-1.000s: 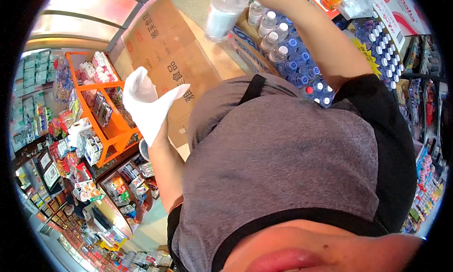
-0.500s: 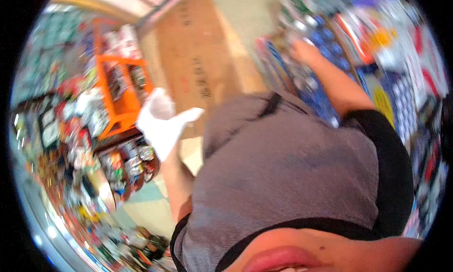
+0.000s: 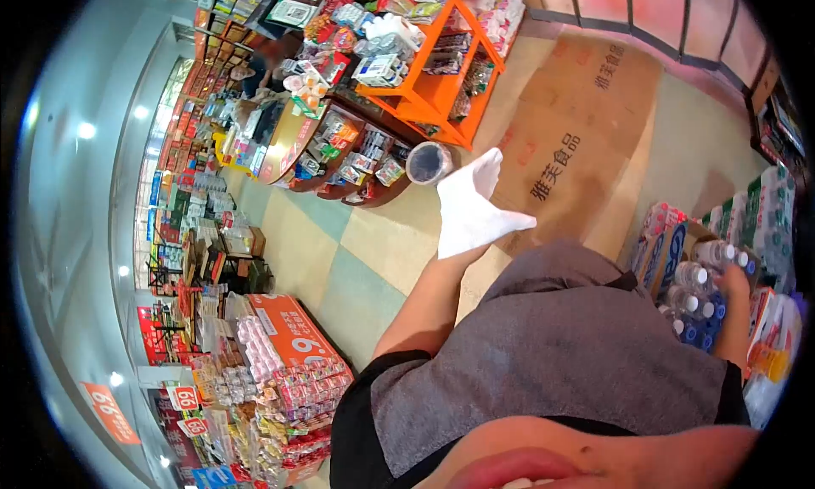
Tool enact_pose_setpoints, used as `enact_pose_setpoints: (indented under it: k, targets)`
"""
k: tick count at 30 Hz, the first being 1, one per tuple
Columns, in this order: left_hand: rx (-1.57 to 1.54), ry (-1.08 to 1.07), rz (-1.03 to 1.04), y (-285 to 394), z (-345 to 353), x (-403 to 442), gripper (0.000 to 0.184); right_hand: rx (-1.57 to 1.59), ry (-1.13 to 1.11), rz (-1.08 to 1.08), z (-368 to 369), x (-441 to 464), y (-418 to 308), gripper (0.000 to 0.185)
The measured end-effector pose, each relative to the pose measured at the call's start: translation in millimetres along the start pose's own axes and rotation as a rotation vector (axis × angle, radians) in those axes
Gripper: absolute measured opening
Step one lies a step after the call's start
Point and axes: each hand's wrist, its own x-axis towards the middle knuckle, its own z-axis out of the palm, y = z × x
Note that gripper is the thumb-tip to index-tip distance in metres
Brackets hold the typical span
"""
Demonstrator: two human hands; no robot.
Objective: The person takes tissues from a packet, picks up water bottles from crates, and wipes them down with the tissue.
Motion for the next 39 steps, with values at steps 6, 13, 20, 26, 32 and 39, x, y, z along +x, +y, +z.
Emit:
enact_pose_setpoints:
  k: [6, 13, 20, 26, 32, 39]
  targets:
    - [-0.082, 0.068, -0.113, 4.6, -28.0, -23.6, 0.100, 0.078, 0.087, 0.201, 35.6, -11.3, -8.0, 0.039]
    - [-0.230, 0.091, -0.118, 4.0, -52.8, -29.5, 0.101, 0.181, 0.281, 0.233, 44.3, -19.4, -1.8, 0.035]
    - [-0.245, 0.043, -0.068, 3.4, -56.6, -19.1, 0.101, 0.110, 0.468, 0.200, -108.4, -41.3, -18.3, 0.033]
    - [0.270, -0.102, 0.071, 23.8, -46.9, -5.9, 0.105, 0.316, 0.817, -0.329, -243.4, -102.3, -190.7, 0.023]
    - [0.540, -0.106, 0.191, 62.2, -44.4, 0.1, 0.103, 0.637, 0.657, -0.768, -280.1, -113.0, -314.0, 0.023]
    - [0.449, -0.386, 0.406, 75.6, -53.2, 0.0, 0.054, 0.528, 0.553, -1.363, -310.6, -133.1, -462.3, 0.028]
